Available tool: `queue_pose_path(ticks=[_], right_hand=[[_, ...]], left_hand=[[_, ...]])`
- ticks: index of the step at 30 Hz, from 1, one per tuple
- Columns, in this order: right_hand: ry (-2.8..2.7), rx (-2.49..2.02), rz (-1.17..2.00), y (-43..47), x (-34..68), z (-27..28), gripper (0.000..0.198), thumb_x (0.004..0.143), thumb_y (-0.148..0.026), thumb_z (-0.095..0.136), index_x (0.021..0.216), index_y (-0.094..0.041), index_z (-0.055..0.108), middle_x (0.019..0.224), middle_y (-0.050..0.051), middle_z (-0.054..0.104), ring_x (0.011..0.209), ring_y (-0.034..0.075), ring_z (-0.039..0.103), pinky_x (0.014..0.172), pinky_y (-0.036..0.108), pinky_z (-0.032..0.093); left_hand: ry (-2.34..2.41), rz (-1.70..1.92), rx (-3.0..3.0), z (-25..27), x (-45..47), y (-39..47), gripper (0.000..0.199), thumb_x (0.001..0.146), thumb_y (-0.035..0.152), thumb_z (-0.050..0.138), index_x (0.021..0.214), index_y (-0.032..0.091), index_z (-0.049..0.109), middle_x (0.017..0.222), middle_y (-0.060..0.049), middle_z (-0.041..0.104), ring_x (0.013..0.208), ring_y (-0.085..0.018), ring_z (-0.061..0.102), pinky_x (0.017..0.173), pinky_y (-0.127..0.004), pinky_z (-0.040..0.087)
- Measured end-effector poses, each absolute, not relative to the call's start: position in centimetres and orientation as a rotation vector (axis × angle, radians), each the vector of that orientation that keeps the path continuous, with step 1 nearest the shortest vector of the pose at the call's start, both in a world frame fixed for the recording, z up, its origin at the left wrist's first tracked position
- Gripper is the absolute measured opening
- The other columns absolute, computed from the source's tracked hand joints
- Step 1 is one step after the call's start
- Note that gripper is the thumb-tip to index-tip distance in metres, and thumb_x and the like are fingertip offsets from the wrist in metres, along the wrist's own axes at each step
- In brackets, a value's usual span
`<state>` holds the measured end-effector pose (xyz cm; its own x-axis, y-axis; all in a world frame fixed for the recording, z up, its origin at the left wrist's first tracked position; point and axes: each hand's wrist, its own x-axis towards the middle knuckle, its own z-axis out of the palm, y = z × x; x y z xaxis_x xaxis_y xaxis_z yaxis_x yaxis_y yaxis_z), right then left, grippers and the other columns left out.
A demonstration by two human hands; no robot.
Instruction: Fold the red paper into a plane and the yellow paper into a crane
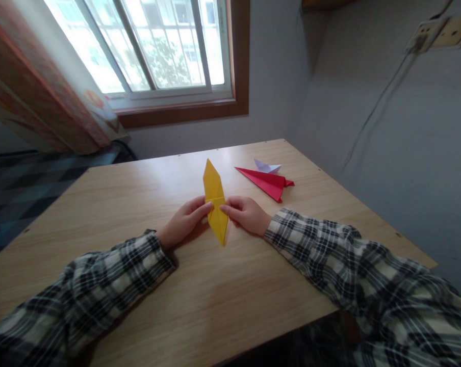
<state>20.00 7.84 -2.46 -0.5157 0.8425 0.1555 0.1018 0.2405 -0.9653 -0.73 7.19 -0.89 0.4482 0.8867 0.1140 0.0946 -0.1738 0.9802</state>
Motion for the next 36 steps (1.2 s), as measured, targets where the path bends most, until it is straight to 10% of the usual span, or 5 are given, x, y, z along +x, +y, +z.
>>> queue_pose_path(ticks=[36], right_hand=[[-1.477, -0.787, 1.095, 8.16, 19.78, -2.82, 0.037, 0.088, -0.055, 0.063, 0.098, -0.022, 0.052, 0.058, -0.009, 0.051, 0.045, 0.008, 0.044, 0.042, 0.021, 0.033]], left_hand=[[0.881, 0.96, 1.606, -0.33, -0.62, 6.77, 0.031, 0.083, 0.042, 0.071, 0.087, 0.018, 0.053, 0.08, 0.002, 0.055, 0.071, -0.012, 0.051, 0.065, -0.024, 0.043]])
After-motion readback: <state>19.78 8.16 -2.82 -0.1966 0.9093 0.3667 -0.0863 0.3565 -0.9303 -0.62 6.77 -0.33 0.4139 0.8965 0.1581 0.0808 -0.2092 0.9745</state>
